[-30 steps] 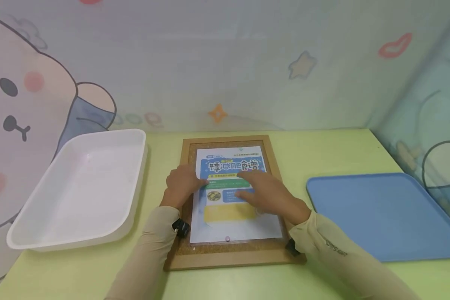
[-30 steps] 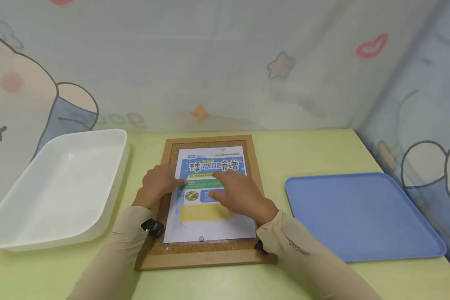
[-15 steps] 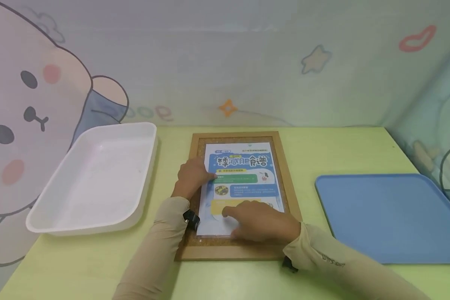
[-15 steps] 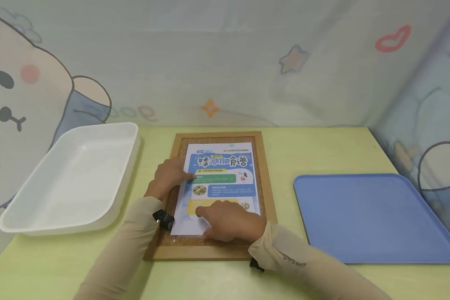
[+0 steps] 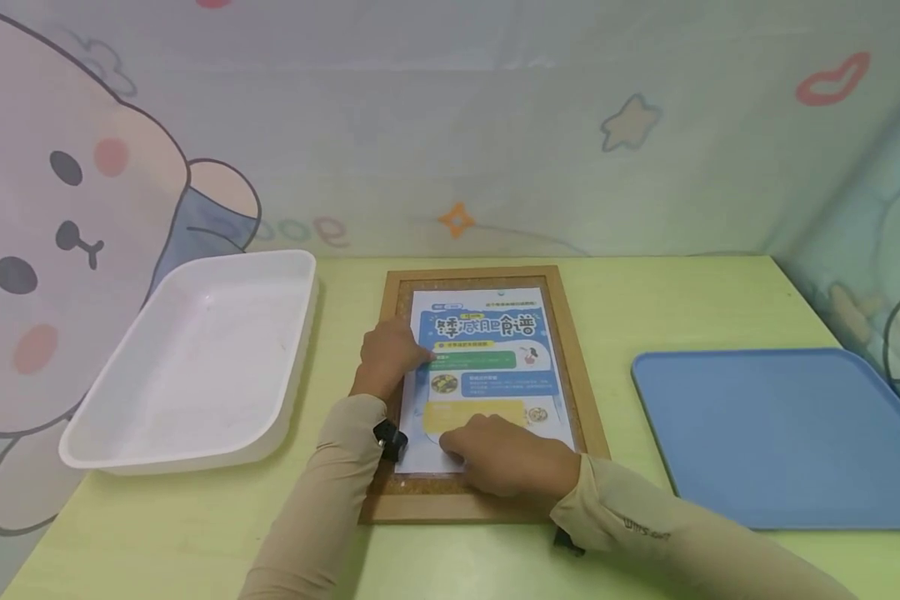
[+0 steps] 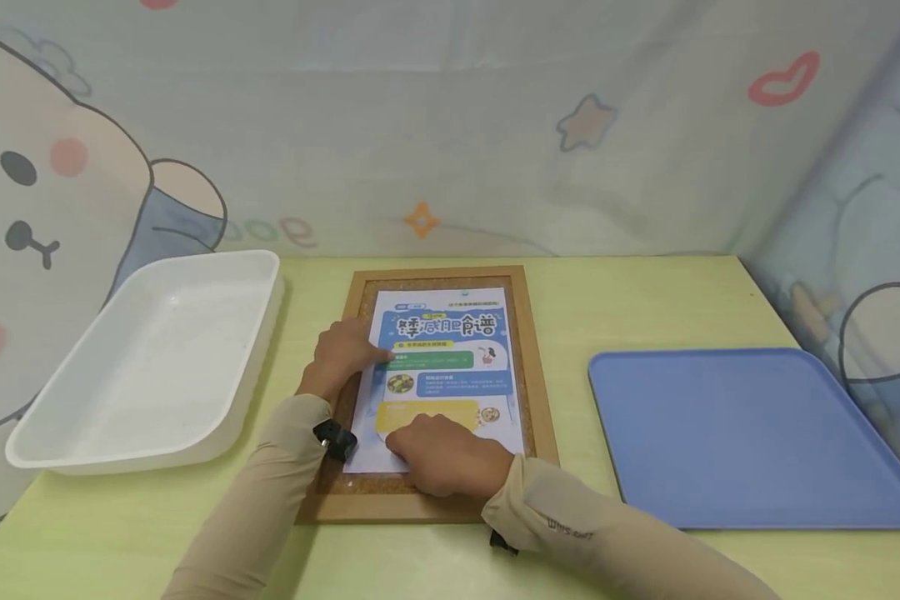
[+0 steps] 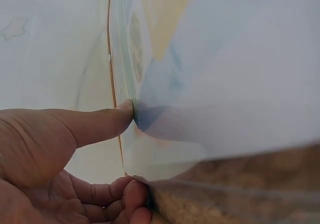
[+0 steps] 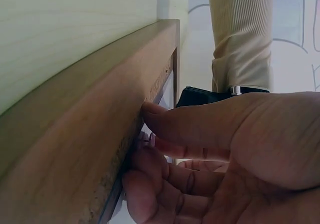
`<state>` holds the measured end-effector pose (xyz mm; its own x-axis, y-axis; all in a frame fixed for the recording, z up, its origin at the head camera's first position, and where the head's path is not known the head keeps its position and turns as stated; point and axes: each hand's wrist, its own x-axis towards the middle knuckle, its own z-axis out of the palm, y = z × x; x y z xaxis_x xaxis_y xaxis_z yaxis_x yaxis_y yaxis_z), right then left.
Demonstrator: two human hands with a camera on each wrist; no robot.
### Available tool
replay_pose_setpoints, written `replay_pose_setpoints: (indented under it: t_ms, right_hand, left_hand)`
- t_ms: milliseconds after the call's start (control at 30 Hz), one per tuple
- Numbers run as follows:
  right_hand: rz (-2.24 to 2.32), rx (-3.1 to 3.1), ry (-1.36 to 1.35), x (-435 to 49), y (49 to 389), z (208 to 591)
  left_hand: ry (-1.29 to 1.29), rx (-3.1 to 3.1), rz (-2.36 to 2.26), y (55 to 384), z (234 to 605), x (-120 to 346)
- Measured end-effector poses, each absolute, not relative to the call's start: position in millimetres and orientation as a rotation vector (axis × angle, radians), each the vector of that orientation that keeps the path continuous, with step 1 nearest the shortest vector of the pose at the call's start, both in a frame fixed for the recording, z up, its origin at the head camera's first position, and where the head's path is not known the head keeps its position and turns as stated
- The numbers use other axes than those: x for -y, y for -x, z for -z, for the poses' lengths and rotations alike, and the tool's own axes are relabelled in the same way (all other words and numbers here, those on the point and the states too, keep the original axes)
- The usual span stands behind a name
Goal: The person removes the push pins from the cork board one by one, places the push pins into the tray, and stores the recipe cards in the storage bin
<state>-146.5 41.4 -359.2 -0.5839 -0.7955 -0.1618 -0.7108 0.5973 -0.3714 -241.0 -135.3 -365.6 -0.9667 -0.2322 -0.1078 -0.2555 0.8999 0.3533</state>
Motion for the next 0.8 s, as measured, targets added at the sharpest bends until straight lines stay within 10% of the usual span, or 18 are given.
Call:
replay_pose_setpoints:
  t_ms: [800]
  right_hand:
    - [0.406, -2.452, 1.245, -36.5, 153.5, 356.7]
  left_hand:
    - [0.286, -3.004, -0.556, 249.1, 360.9, 137.9]
